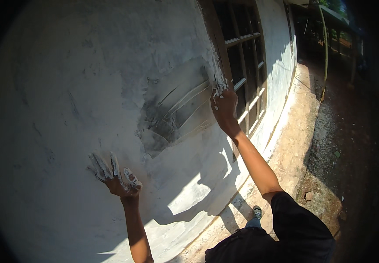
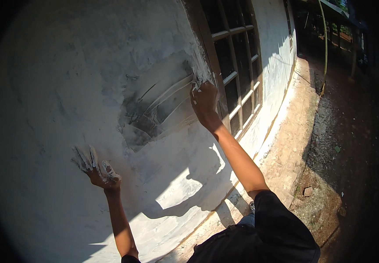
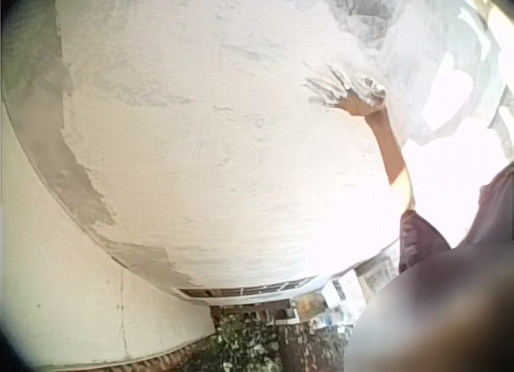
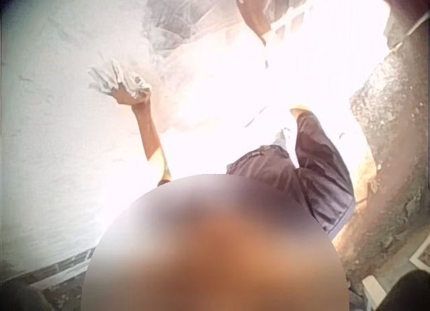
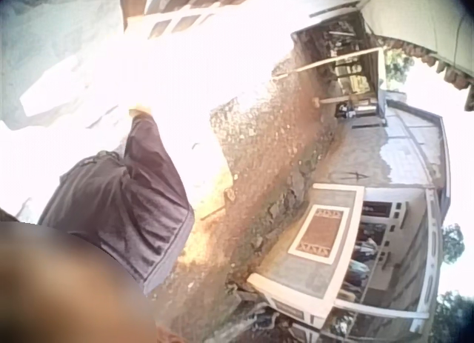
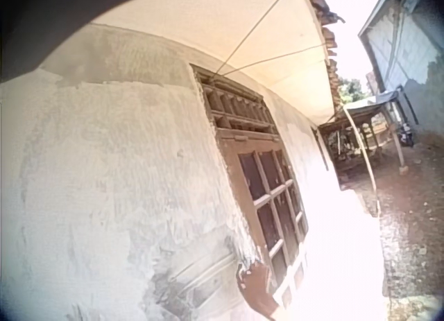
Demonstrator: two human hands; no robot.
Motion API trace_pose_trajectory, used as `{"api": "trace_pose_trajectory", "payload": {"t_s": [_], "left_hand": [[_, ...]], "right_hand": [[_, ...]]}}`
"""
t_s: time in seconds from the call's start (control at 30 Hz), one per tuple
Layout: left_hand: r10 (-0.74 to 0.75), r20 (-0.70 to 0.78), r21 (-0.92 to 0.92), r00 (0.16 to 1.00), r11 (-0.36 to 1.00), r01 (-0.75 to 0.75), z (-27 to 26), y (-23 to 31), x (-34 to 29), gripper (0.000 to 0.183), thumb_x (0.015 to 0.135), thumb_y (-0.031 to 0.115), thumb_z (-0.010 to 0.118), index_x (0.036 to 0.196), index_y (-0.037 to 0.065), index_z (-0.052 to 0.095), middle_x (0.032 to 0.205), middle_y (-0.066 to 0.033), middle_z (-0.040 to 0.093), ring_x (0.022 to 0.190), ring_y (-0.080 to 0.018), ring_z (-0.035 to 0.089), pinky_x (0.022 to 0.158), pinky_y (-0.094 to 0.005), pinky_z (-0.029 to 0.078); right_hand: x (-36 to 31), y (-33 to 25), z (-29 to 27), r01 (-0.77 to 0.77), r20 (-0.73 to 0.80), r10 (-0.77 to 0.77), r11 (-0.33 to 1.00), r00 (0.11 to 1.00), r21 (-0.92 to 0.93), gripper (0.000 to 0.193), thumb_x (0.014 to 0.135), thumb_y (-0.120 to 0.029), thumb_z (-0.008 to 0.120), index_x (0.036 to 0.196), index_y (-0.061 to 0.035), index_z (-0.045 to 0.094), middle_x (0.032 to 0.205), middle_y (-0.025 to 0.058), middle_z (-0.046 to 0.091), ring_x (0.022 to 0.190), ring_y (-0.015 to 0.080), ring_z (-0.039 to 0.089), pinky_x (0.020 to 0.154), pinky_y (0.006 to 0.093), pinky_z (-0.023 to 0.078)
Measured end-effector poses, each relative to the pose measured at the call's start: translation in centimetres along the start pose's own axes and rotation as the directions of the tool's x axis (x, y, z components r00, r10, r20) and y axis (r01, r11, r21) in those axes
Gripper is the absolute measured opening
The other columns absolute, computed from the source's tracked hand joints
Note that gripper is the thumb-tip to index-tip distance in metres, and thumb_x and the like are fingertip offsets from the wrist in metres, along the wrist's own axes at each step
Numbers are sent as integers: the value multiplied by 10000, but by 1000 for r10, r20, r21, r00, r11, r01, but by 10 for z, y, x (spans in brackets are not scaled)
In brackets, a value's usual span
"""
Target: The person applies plaster to an exterior wall using a putty knife.
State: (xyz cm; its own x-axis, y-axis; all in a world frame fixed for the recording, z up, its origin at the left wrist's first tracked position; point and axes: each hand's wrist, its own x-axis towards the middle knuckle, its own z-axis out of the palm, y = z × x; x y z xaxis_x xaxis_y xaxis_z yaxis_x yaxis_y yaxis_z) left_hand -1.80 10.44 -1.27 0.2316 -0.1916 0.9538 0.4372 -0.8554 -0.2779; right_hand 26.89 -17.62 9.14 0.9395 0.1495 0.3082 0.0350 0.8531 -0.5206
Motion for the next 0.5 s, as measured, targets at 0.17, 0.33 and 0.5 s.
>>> {"api": "trace_pose_trajectory", "payload": {"t_s": [0.17,0.33,0.5], "left_hand": [[-145,84,-166,986,974,157,-10,12,11,365,867,195,489,1111,-76,504,1138,-236,527,1005,-424,537,859,-495,452],[-46,82,-80,996,995,52,0,1,-14,362,867,197,486,1100,-79,507,1136,-236,526,1001,-440,530,860,-485,454],[41,118,29,992,999,-44,-2,-17,-49,361,866,200,483,1089,-82,511,1135,-236,525,997,-456,524,861,-476,455]], "right_hand": [[-14,49,5,465,360,-399,206,843,-861,105,683,3,626,608,25,555,627,163,529,529,280,519,488,350,421],[-146,100,46,834,824,-207,-62,527,-548,119,602,-67,646,687,-4,591,762,137,539,646,295,581,575,387,478],[-155,50,53,832,729,-412,171,547,-528,198,633,-52,649,820,2,611,815,144,595,679,303,608,599,377,494]]}}
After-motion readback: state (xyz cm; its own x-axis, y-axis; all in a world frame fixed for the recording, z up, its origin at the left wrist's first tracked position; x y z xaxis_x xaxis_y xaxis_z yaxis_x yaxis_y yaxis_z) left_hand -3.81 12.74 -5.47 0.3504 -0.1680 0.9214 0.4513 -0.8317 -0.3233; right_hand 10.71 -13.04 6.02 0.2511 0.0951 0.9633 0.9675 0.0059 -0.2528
